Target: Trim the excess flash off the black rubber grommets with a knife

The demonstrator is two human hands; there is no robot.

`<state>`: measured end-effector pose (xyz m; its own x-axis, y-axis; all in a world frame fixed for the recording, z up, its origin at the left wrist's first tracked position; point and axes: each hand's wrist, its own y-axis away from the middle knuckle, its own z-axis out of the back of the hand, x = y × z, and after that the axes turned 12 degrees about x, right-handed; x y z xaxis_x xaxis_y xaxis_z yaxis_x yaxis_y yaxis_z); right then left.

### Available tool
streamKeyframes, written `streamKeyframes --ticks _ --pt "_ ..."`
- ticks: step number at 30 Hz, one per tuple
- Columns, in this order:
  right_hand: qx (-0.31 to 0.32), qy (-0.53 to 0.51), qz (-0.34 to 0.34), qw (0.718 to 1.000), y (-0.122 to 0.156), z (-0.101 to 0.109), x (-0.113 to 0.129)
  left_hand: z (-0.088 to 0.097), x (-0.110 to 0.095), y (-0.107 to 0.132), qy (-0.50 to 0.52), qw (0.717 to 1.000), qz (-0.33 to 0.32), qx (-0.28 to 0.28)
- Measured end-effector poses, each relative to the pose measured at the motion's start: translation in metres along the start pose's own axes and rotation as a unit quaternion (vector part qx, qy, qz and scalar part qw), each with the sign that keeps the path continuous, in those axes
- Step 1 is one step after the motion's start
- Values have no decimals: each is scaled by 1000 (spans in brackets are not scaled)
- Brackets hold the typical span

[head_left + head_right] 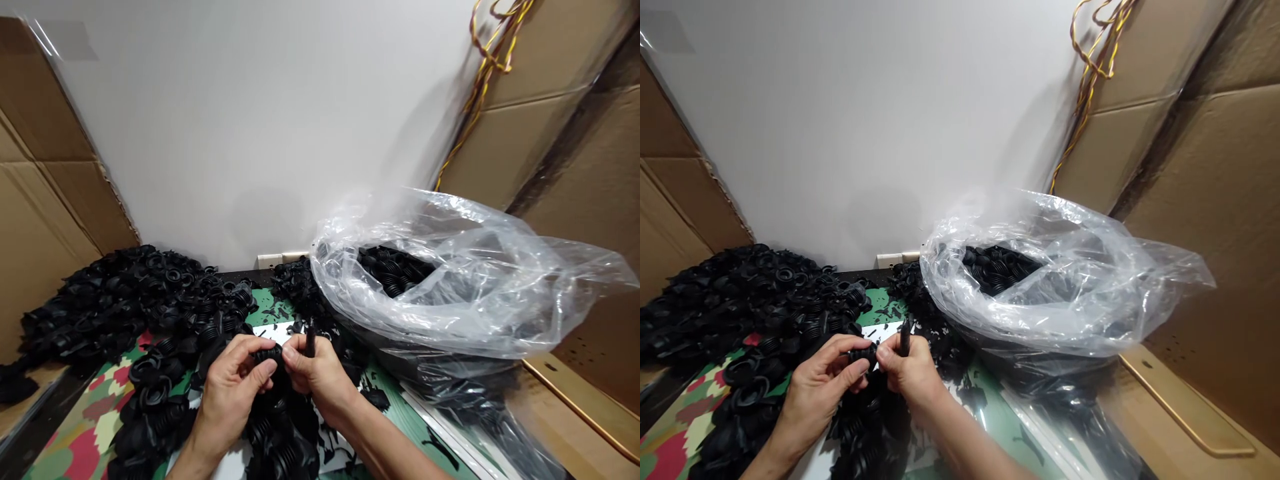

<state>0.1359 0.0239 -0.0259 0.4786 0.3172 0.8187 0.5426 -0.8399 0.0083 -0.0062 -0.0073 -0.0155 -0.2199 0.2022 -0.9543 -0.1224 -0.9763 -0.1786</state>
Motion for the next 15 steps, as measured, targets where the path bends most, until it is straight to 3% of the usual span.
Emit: streamKeyframes --ticks 7,11,15 --pt "24 69 4 997 0 3 1 -3 6 3 -58 998 -28 0" --pt "-31 207 95 973 2 7 13 -1 9 3 -94 995 -41 -5" --pt "-91 268 199 938 8 15 29 0 9 2 -147 988 -56 -12"
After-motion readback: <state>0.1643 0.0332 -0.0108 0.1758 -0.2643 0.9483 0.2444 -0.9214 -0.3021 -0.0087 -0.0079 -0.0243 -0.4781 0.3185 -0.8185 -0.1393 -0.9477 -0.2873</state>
